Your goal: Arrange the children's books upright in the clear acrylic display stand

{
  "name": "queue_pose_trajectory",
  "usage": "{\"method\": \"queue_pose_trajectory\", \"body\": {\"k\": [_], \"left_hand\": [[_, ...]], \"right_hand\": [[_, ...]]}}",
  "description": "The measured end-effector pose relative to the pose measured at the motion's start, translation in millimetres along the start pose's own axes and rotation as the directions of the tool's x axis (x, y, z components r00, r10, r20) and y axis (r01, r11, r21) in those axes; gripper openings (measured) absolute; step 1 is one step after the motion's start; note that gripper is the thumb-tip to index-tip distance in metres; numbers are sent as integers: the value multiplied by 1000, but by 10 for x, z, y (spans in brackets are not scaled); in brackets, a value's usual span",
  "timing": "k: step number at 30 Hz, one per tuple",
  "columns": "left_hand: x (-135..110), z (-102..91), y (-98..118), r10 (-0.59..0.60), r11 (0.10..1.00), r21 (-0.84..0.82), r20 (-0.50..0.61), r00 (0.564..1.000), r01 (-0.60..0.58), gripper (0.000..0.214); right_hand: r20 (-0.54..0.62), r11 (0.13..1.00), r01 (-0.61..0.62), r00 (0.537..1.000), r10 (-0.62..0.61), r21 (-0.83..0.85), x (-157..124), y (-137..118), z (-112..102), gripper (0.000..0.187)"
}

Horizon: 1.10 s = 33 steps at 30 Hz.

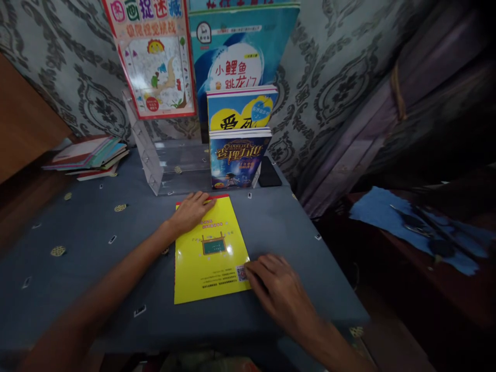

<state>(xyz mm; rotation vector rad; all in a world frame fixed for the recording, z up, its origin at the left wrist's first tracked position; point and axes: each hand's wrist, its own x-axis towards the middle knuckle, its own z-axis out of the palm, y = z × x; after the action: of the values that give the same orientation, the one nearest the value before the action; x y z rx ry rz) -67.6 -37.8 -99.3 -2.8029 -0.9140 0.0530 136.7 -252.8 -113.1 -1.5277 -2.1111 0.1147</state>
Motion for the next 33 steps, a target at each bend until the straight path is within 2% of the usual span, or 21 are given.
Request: {"method": "queue_pose_trajectory", "body": {"k": [2,5,7,10,13,18,33], "left_hand": [[-59,-31,39,-76,997,1,-22,997,77,32],[-270,-44,163,-203,979,-33,-46,978,202,24],[-460,-8,274,-233,971,-72,-68,970,228,29],[-708,107,416,-257,963,-113,-110,960,244,50],[-811,229,468,-278,951,-165,-91,956,261,59],[-747,293,406,-273,940,-228,-51,961,255,58],[-435,259,292,-293,936,-203,-4,956,286,54]], "right_hand": [[-6,1000,-10,1000,10,-16,95,75,-24,25],[10,999,-24,1000,24,-47,330,164,-37,24],[58,999,6,998,-3,-51,532,179,1,24],[149,995,93,985,-87,-35,820,155,163,24],[223,993,116,969,-107,-28,987,136,397,39],[253,999,49,966,-50,10,1023,187,619,47],[227,996,58,971,-73,74,1327,426,655,46]]}}
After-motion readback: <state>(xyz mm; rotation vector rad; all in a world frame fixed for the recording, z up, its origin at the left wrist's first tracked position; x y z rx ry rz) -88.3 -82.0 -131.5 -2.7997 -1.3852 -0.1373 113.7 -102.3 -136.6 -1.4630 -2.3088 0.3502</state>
